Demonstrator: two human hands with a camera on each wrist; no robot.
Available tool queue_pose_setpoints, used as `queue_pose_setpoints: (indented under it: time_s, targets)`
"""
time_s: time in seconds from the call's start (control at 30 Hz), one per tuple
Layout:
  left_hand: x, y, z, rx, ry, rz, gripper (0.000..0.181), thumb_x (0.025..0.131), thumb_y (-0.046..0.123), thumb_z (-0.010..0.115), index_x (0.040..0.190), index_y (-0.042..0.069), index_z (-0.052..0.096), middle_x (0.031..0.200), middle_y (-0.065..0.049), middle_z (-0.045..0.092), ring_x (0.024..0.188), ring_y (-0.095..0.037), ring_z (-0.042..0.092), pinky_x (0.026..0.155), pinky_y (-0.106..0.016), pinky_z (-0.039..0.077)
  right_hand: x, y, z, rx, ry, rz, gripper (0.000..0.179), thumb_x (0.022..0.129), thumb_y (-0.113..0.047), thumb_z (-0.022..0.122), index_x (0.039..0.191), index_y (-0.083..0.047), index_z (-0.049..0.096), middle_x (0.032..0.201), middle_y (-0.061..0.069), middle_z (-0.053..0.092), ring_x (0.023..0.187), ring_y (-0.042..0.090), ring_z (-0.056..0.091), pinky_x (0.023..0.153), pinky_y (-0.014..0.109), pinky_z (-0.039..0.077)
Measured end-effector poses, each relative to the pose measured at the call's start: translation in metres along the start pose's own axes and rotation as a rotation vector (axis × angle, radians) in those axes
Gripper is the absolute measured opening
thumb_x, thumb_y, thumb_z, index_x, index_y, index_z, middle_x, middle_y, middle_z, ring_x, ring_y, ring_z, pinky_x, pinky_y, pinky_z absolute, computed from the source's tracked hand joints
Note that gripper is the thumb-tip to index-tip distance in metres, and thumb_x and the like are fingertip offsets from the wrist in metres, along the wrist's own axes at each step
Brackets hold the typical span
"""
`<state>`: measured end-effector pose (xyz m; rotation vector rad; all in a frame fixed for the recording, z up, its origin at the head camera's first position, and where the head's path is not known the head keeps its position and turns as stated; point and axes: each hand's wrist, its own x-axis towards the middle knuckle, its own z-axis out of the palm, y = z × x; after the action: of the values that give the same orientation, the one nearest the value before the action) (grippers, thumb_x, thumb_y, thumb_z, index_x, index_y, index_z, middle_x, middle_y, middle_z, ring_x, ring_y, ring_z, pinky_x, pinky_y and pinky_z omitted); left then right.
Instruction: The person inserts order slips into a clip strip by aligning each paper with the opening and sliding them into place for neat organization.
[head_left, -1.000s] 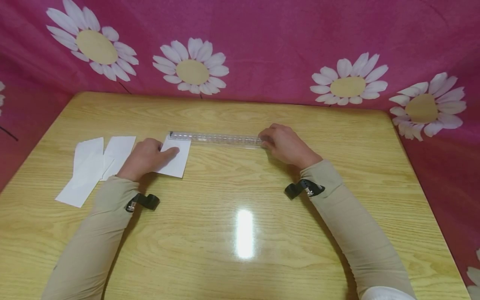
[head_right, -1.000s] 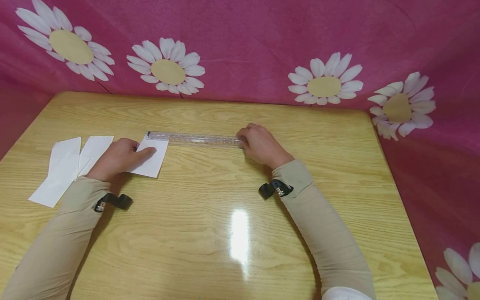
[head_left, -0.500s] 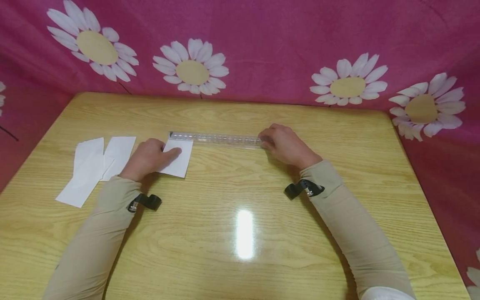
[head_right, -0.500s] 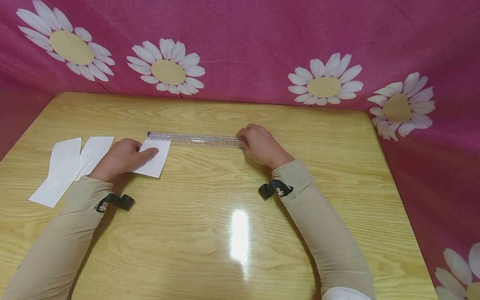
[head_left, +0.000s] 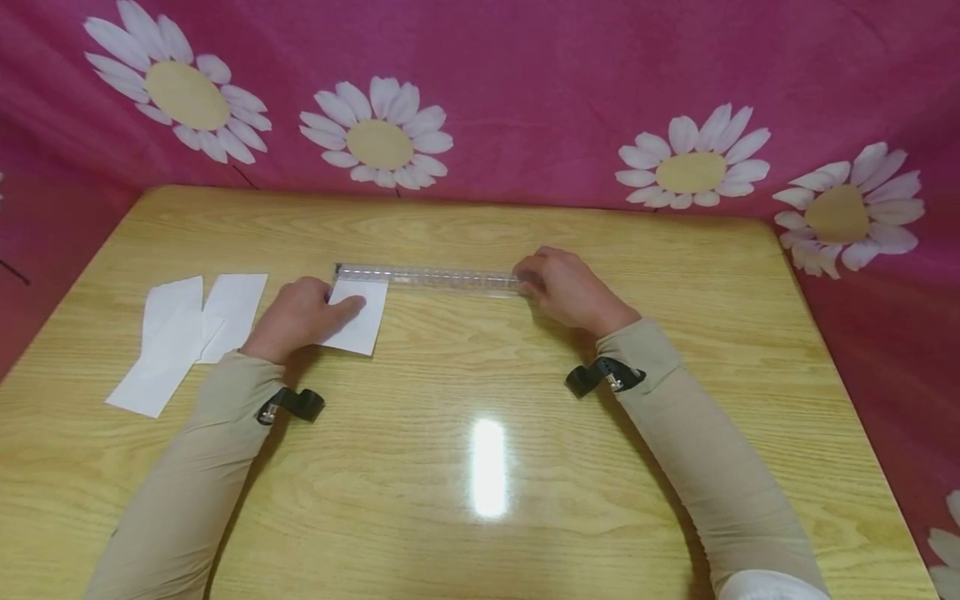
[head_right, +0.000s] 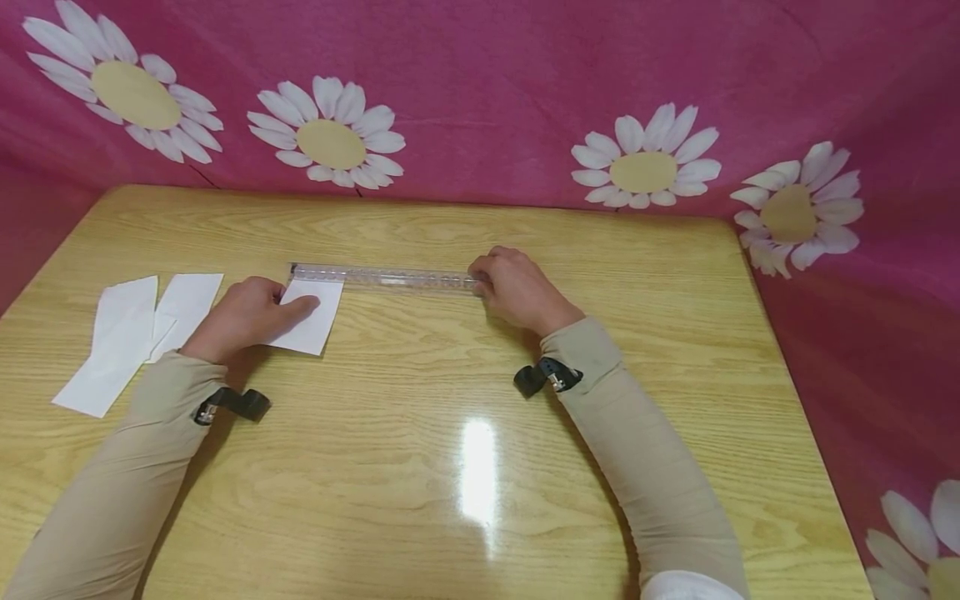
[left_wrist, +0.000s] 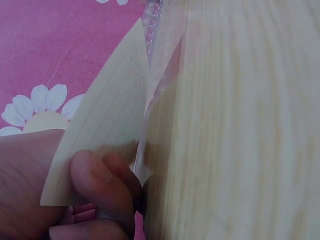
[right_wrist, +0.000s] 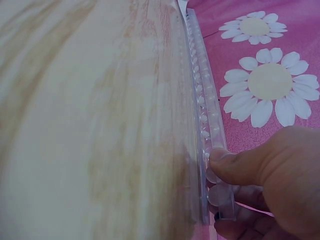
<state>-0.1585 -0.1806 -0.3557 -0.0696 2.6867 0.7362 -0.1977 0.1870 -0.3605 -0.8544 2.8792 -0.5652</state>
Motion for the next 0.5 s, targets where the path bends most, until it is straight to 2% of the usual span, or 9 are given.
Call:
queue_pose_setpoints:
  time_s: [0.5]
  targets:
    - [0.0001,0.0045,0.0018,0.006,-0.013,0.006,0.05,0.1,0.051,0.057,0.09,0.003,0.062,0.077,-0.007,0.046,0.075,-0.025,0.05,0.066,-0.034,0.039,-0.0004,-0.002,-0.0014,0.004,-0.008,0.008,0.028,0.102,-0.012,0.063,0.127,0.0,0.069,0.114,0.018,0.07,0.106,0.033,0.064,0.102,0.048,0.051]
